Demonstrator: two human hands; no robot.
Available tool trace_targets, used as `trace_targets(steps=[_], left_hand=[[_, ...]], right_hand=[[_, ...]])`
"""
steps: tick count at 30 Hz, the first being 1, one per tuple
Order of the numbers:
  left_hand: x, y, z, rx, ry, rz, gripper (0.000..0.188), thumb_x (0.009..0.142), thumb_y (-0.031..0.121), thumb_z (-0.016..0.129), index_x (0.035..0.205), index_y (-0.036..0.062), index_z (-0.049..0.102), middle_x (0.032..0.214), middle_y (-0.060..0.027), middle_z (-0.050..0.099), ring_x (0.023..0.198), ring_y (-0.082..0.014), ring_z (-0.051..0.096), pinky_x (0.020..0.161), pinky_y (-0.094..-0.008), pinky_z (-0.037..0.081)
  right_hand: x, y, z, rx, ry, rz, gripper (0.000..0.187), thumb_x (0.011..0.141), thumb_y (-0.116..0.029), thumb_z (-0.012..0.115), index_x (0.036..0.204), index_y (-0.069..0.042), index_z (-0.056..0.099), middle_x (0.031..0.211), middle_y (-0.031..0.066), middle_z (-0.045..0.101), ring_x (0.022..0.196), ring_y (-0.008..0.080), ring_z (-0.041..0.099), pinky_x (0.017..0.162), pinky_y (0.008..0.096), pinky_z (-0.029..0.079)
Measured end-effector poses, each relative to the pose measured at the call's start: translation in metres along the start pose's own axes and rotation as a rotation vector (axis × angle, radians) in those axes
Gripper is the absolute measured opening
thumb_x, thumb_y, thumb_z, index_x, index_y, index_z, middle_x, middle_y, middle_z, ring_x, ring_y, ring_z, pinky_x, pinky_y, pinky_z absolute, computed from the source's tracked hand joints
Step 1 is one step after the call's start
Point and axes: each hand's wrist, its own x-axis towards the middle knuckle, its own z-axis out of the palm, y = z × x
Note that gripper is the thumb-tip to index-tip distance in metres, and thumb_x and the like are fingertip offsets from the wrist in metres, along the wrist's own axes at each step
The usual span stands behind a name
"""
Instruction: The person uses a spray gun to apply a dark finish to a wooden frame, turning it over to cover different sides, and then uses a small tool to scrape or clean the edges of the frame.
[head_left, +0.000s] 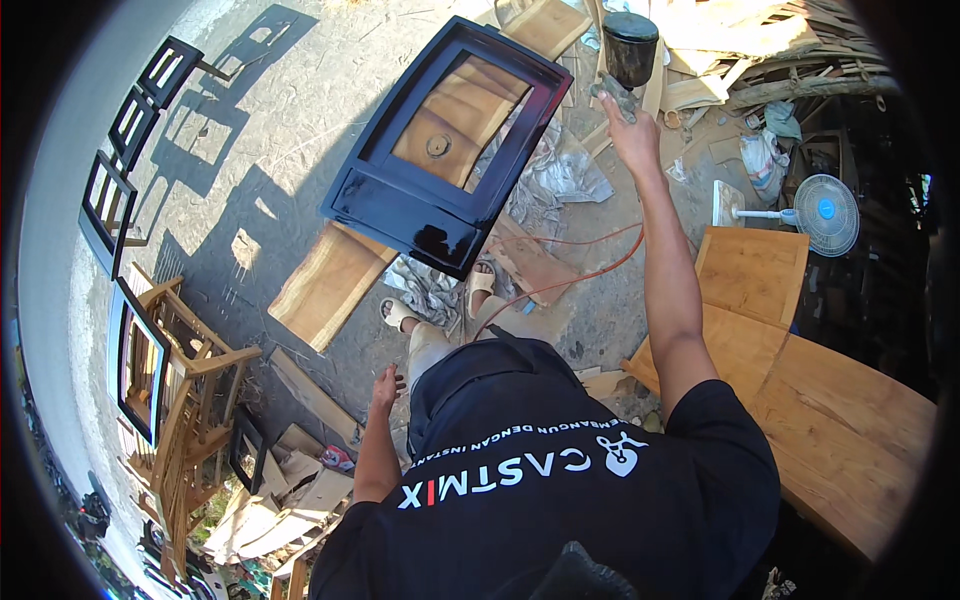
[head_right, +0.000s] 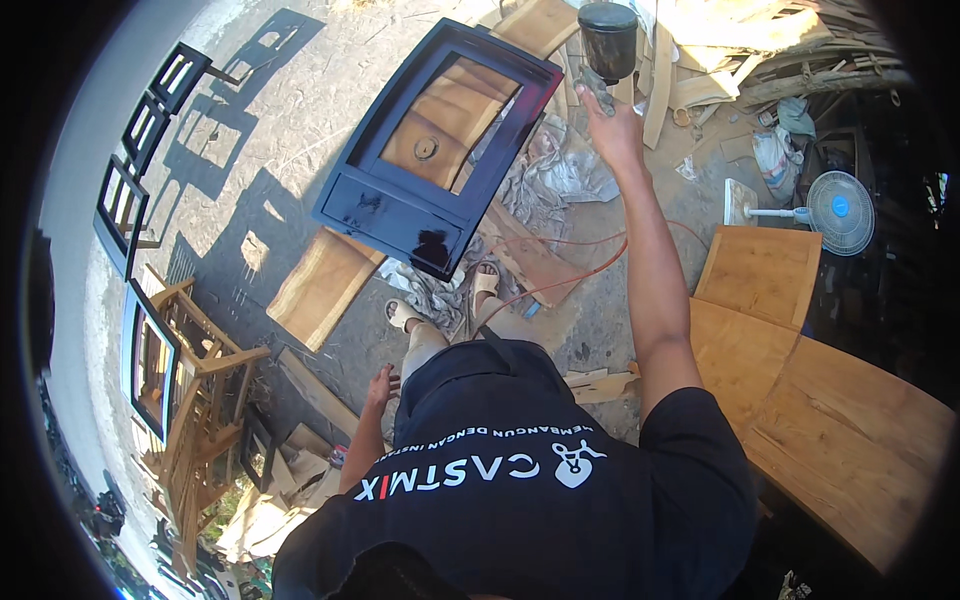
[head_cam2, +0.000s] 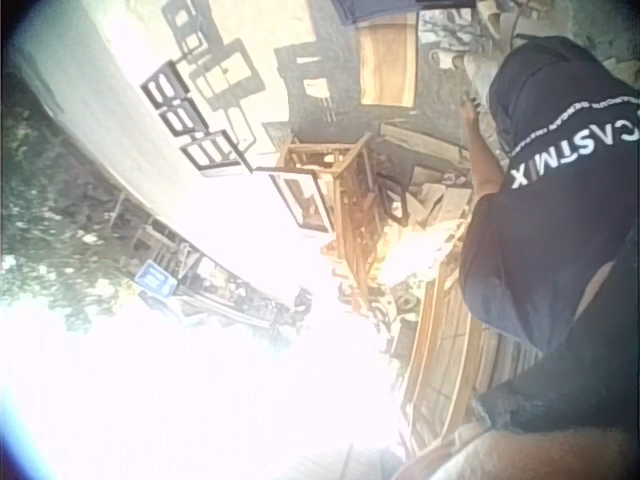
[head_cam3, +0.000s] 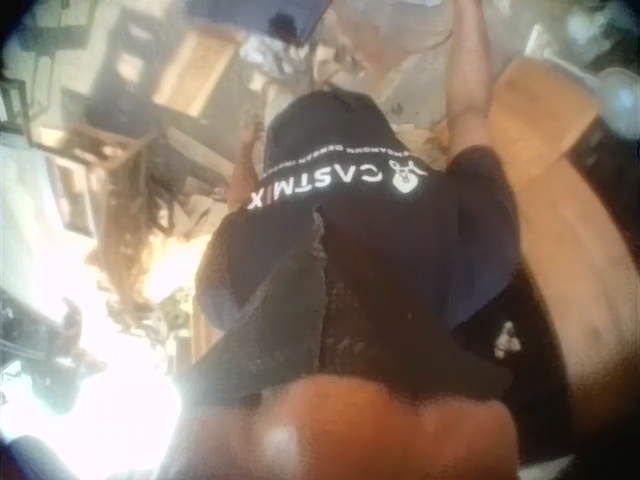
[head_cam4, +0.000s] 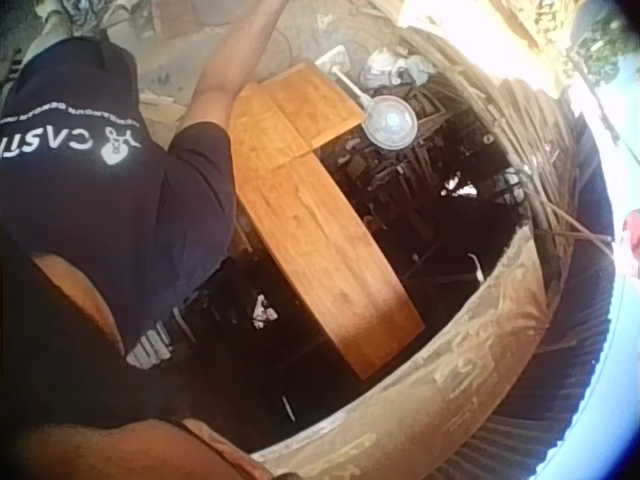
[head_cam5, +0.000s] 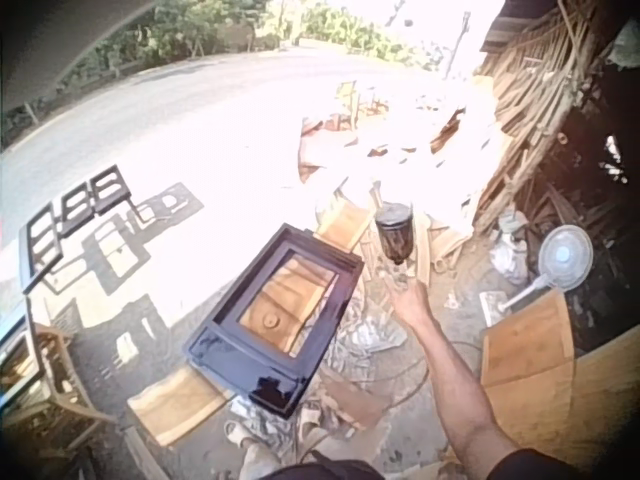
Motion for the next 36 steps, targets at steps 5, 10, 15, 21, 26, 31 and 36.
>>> trace_targets(steps=[5, 10, 15, 21, 26, 31, 36], left_hand=[[0.010, 0.018, -0.022, -0.004, 0.012, 0.031, 0.069, 0.100, 0.057, 0.049, 0.148, 0.0078, 0.052, 0.128, -0.0200, 0.068, 0.105, -0.0296, 0.071, 0.079, -0.0397, 0.053], [-0.002, 0.015, -0.022, -0.032, -0.008, 0.014, 0.067, 0.102, 0.056, 0.045, 0.153, 0.0124, 0.048, 0.137, -0.0219, 0.063, 0.115, -0.0329, 0.067, 0.095, -0.0454, 0.051], [-0.013, -0.012, -0.003, -0.102, 0.039, -0.013, 0.066, 0.100, 0.057, 0.049, 0.145, 0.0090, 0.055, 0.126, -0.0180, 0.068, 0.100, -0.0275, 0.070, 0.079, -0.0390, 0.053], [-0.009, -0.026, 0.008, -0.089, 0.015, -0.024, 0.066, 0.101, 0.058, 0.049, 0.146, 0.0100, 0.054, 0.125, -0.0170, 0.068, 0.097, -0.0261, 0.069, 0.081, -0.0401, 0.053], [0.003, -0.011, 0.003, -0.053, -0.006, -0.017, 0.066, 0.101, 0.057, 0.048, 0.146, 0.0093, 0.053, 0.127, -0.0173, 0.068, 0.100, -0.0276, 0.070, 0.082, -0.0418, 0.053], [0.014, 0.006, -0.019, -0.037, -0.013, 0.024, 0.067, 0.101, 0.058, 0.048, 0.146, 0.0086, 0.053, 0.129, -0.0181, 0.067, 0.104, -0.0296, 0.071, 0.080, -0.0423, 0.053], [0.012, 0.016, -0.032, 0.010, 0.022, 0.040, 0.066, 0.101, 0.057, 0.048, 0.146, 0.0085, 0.053, 0.128, -0.0183, 0.068, 0.104, -0.0293, 0.071, 0.077, -0.0403, 0.052]], right_hand=[[0.003, -0.024, 0.046, 0.013, -0.056, -0.026, 0.064, 0.094, -0.062, 0.063, 0.092, 0.000, 0.076, 0.073, 0.0210, 0.068, 0.080, 0.0372, 0.070, 0.077, 0.0453, 0.053], [0.024, -0.065, 0.093, 0.059, -0.039, -0.172, 0.070, 0.093, -0.063, 0.061, 0.101, 0.006, 0.074, 0.091, 0.0334, 0.071, 0.096, 0.0493, 0.069, 0.088, 0.0511, 0.054], [0.036, -0.113, 0.121, 0.059, -0.026, -0.294, 0.061, 0.094, -0.062, 0.062, 0.101, -0.004, 0.077, 0.081, 0.0250, 0.072, 0.086, 0.0428, 0.072, 0.079, 0.0472, 0.054], [0.041, -0.105, 0.125, 0.083, -0.074, -0.290, 0.061, 0.094, -0.062, 0.063, 0.096, -0.002, 0.077, 0.067, 0.0143, 0.069, 0.072, 0.0307, 0.072, 0.074, 0.0429, 0.054], [0.016, -0.069, 0.089, 0.011, -0.115, -0.157, 0.061, 0.094, -0.060, 0.064, 0.100, -0.001, 0.077, 0.077, 0.0199, 0.070, 0.081, 0.0358, 0.071, 0.078, 0.0452, 0.053], [-0.015, -0.040, 0.046, -0.038, -0.114, -0.047, 0.061, 0.094, -0.060, 0.063, 0.105, -0.001, 0.076, 0.094, 0.0309, 0.071, 0.097, 0.0492, 0.069, 0.086, 0.0517, 0.052], [-0.040, -0.024, 0.019, -0.041, -0.037, -0.045, 0.061, 0.095, -0.058, 0.063, 0.104, 0.001, 0.075, 0.086, 0.0304, 0.070, 0.090, 0.0470, 0.069, 0.082, 0.0508, 0.052]])
